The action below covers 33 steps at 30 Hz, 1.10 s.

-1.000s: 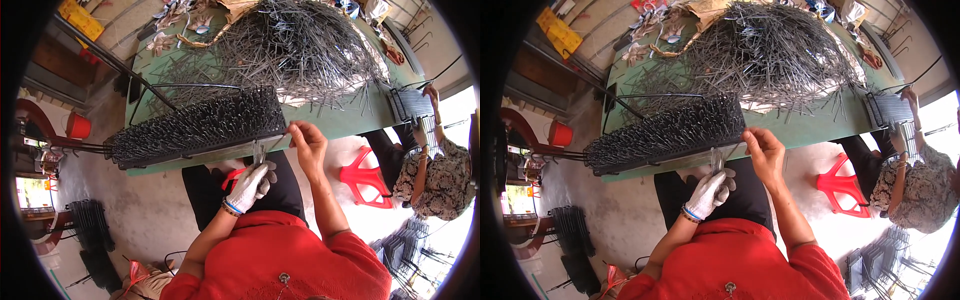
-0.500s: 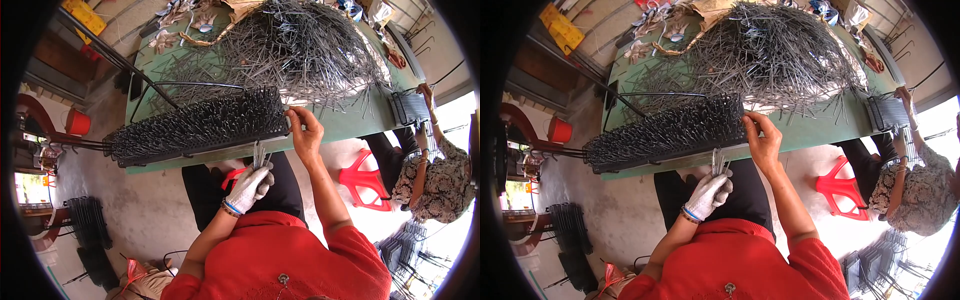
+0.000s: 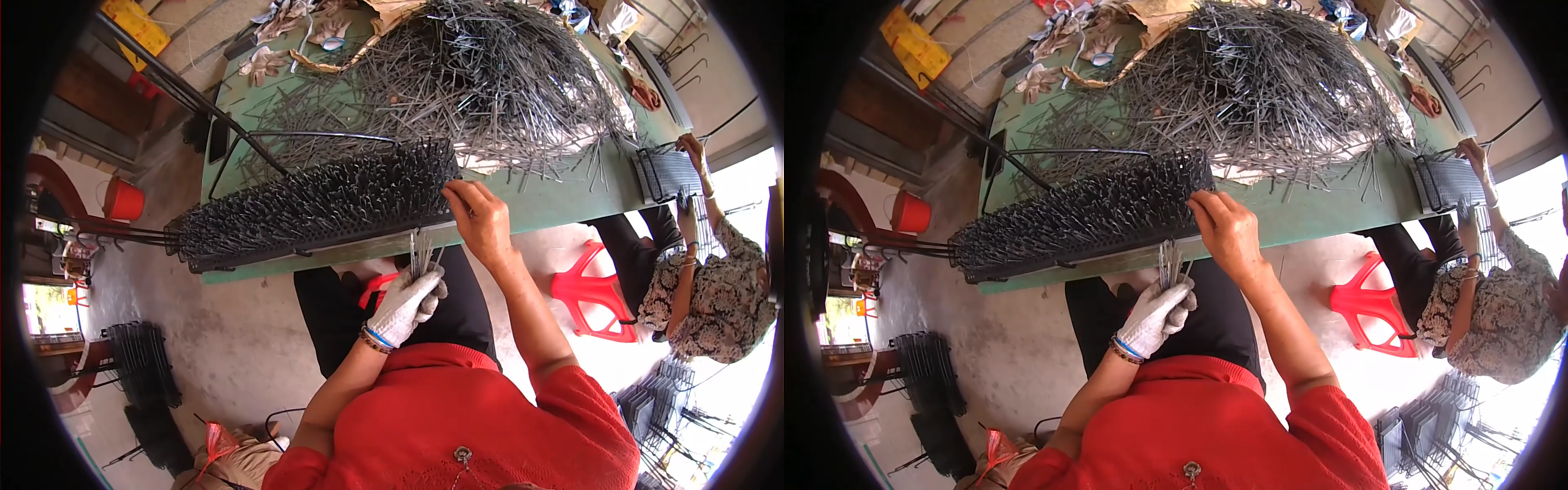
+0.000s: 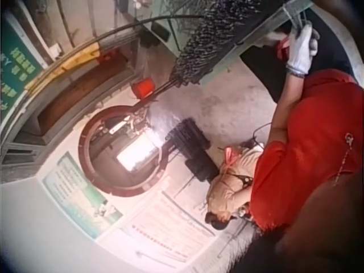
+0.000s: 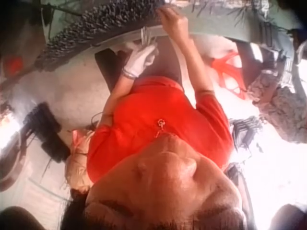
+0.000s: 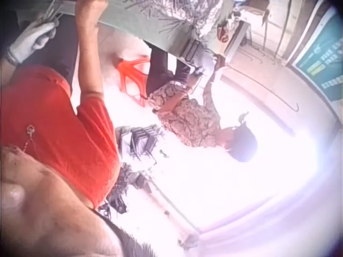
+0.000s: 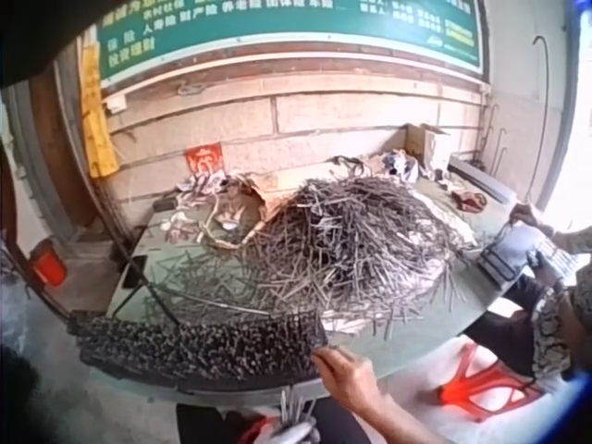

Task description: The recorder is assembling industrial metal brushes by inserting wire bristles into a base and using pliers to secure them.

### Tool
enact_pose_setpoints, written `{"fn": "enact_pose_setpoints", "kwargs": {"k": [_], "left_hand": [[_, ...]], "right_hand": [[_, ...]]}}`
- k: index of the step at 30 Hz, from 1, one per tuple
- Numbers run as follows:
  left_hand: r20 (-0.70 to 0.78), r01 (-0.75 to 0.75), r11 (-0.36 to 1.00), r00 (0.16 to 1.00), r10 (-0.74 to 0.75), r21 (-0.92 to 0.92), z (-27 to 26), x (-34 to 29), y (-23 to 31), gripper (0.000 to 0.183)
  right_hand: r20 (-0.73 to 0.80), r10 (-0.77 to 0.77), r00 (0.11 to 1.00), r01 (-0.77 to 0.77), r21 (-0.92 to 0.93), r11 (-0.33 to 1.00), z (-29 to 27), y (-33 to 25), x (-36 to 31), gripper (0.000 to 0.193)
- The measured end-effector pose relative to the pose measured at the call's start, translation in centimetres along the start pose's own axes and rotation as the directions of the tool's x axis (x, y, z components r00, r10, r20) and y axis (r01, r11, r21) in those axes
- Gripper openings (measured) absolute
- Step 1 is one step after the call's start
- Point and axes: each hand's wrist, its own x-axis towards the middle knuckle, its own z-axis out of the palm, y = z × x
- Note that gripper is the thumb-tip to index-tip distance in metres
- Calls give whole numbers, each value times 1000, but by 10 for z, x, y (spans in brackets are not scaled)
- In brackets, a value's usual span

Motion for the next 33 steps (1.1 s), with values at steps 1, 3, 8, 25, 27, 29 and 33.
{"fn": "enact_pose_setpoints", "kwargs": {"k": [1,3,8,25,27,29,33], "left_hand": [[-1,0,1000,1000,0,-2,0,0,0,14],[-15,-1,1000,1000,1,10,0,0,0,14],[-13,-4,1000,1000,4,9,0,-1,1,14],[31,-97,988,994,101,-118,0,-2,1,22],[21,-118,988,992,121,-99,7,-2,4,23],[6,-127,989,992,127,-80,9,0,2,23],[16,-75,996,997,76,-40,3,3,1,26]], "right_hand": [[-6,-52,999,52,-44,998,0,-3,1,12],[-7,-106,994,105,-87,991,0,-6,2,12],[-6,-136,991,134,-126,983,-1,-7,2,13],[319,259,912,-308,113,945,-24,-27,-9,19],[470,328,819,-455,184,871,-24,-23,-19,23],[495,366,788,-549,296,782,-24,-23,-23,20],[251,467,848,-526,507,683,-34,-18,-7,15]]}}
